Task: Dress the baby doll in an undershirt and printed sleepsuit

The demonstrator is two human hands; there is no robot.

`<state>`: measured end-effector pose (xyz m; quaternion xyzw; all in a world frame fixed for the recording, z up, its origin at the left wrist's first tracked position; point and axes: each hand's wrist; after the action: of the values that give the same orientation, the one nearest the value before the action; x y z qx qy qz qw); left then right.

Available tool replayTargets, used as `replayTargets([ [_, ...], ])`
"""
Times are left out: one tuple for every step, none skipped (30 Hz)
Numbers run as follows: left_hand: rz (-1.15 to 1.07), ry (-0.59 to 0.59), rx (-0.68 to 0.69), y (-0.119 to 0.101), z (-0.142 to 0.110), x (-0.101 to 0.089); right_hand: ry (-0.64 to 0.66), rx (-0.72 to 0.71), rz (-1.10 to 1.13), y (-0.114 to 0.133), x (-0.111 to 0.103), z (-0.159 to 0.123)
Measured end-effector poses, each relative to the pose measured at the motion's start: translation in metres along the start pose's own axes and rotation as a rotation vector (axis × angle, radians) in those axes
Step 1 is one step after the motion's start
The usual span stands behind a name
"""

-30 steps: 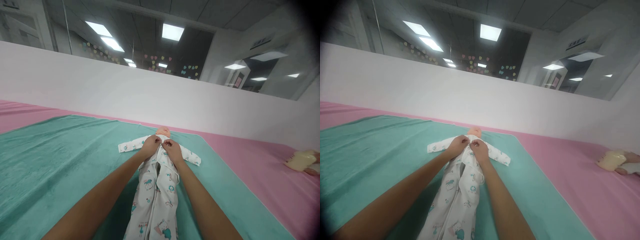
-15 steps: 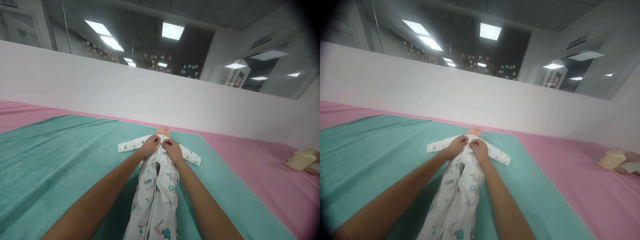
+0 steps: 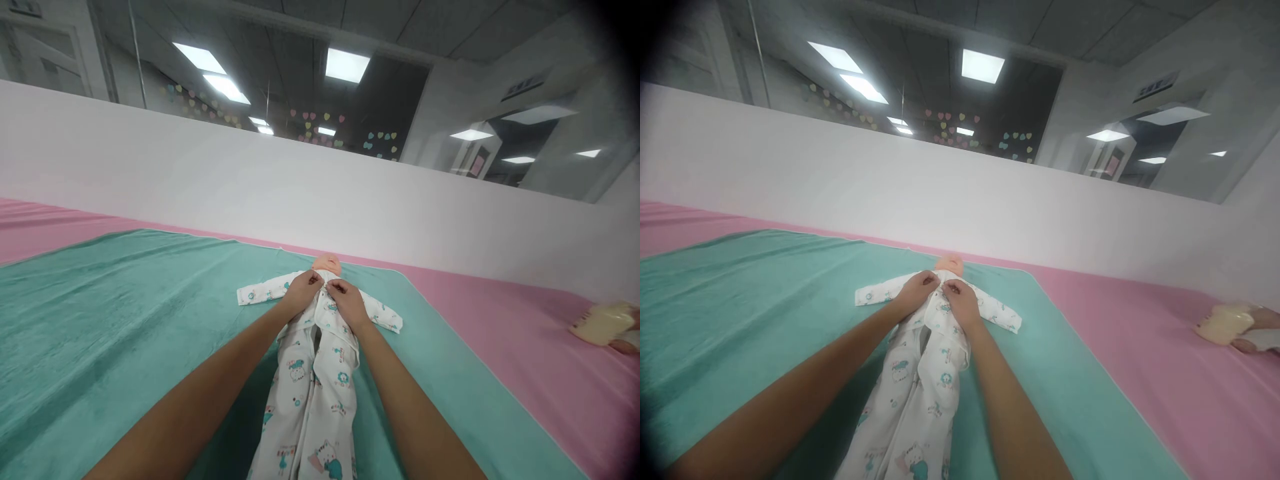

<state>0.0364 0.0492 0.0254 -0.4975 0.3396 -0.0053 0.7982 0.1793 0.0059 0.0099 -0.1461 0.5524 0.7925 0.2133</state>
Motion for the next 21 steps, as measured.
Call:
replayTargets([
  [-0.009,-0.016,-0.011,0.001,0.000,0.000,-0.005,0.000,0.001,0.000,0.001,0.000],
  [-0.019,-0.027,-0.020,0.002,0.001,0.001,-0.009,0.000,0.003,-0.001,0.001,0.001],
  [-0.030,-0.037,-0.023,0.003,0.002,0.001,-0.016,0.001,0.004,-0.002,0.002,0.001],
  [-0.042,-0.044,-0.025,0.004,0.002,0.001,-0.029,0.004,0.003,-0.003,0.002,0.002],
  [-0.053,-0.048,-0.027,0.004,0.003,0.001,-0.049,0.011,-0.001,-0.004,0.003,0.003],
  [-0.062,-0.051,-0.028,0.004,0.003,0.001,-0.076,0.020,-0.005,-0.006,0.003,0.003],
  [-0.069,-0.052,-0.028,0.004,0.003,0.001,-0.107,0.031,-0.010,-0.007,0.004,0.004],
  [-0.074,-0.052,-0.028,0.004,0.003,0.000,-0.136,0.040,-0.013,-0.008,0.004,0.004],
  [-0.078,-0.054,-0.024,0.004,0.003,0.000,-0.160,0.048,-0.012,-0.009,0.005,0.004],
  [-0.083,-0.054,-0.019,0.004,0.003,0.000,-0.171,0.054,-0.009,-0.010,0.005,0.004],
  [-0.089,-0.048,-0.014,0.003,0.002,0.000,-0.174,0.056,-0.005,-0.010,0.005,0.004],
  [-0.095,-0.037,-0.010,0.002,0.001,-0.001,-0.172,0.055,-0.002,-0.010,0.006,0.003],
  [-0.101,-0.024,-0.004,0.002,0.000,-0.002,-0.168,0.054,0.000,-0.010,0.006,0.003],
  [-0.107,-0.012,0.005,0.001,-0.001,-0.003,-0.162,0.051,-0.002,-0.009,0.006,0.001],
  [-0.113,0.003,0.016,0.000,-0.003,-0.006,-0.152,0.048,-0.009,-0.007,0.006,0.000],
  [-0.116,0.026,0.023,-0.001,-0.004,-0.009,-0.137,0.043,-0.022,-0.004,0.005,-0.001],
  [-0.117,0.059,0.025,-0.002,-0.005,-0.012,-0.112,0.034,-0.042,-0.001,0.004,-0.002],
  [-0.118,0.107,0.023,-0.004,-0.006,-0.016,-0.075,0.023,-0.071,0.003,0.002,-0.003],
  [-0.121,0.169,0.016,-0.005,-0.007,-0.020,-0.024,0.011,-0.109,0.008,0.001,-0.004],
  [-0.125,0.235,0.006,-0.006,-0.007,-0.025,0.041,0.005,-0.153,0.012,-0.002,-0.004],
  [-0.129,0.298,-0.001,-0.008,-0.007,-0.029,0.109,0.009,-0.200,0.017,-0.004,-0.004],
])
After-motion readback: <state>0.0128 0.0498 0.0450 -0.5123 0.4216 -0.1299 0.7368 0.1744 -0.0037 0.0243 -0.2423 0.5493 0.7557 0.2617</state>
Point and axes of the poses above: each hand's wrist, its own z-axis towards the middle knuckle, its own x-axis out of the palm, y = z × x, and after that the axes turned 12 degrees about y, right-handed
